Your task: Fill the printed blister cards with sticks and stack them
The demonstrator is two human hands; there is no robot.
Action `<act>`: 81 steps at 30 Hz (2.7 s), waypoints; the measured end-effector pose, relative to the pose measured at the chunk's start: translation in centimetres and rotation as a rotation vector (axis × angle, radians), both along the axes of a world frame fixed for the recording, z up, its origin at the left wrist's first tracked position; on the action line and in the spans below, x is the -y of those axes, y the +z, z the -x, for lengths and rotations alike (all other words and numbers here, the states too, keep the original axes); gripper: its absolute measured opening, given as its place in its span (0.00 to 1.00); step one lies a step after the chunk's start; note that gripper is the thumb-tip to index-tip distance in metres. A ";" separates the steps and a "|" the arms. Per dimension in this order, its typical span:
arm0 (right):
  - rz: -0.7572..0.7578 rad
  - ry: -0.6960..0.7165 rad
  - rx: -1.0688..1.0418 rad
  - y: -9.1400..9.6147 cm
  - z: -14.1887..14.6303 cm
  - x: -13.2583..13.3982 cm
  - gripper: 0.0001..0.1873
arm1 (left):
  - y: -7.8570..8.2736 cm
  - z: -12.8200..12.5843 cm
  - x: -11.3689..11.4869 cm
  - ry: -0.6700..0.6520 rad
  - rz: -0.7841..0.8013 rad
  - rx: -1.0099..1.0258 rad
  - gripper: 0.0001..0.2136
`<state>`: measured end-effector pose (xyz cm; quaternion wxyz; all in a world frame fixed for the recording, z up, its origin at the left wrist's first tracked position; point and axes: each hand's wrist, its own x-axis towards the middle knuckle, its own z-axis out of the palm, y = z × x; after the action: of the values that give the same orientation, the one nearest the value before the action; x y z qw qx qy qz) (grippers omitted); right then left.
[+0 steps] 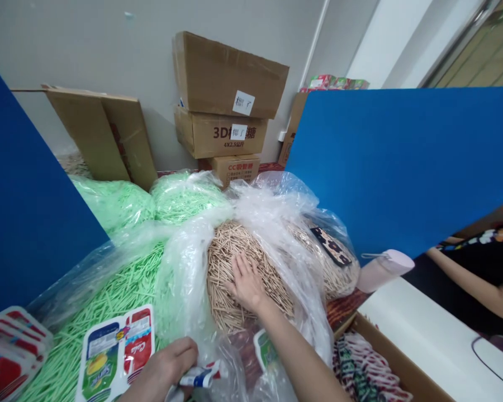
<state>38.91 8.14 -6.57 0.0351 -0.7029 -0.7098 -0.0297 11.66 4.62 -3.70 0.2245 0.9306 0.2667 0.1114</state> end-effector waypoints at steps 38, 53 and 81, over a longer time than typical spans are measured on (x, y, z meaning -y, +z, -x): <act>0.231 -0.147 -0.080 -1.2 7.2 1.2 0.57 | 4.2 2.2 -0.1 0.061 0.211 -0.048 0.06; 0.147 0.216 0.159 -2.2 0.8 0.7 0.48 | 4.5 3.5 -0.6 0.086 0.148 -0.045 0.06; 0.039 0.255 0.119 -2.5 3.5 2.2 0.33 | 4.7 3.0 0.4 0.083 0.170 -0.041 0.05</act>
<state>35.44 5.91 -9.12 -0.0174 -0.6045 -0.7947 -0.0528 8.63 4.23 1.05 0.2923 0.8985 0.3178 0.0787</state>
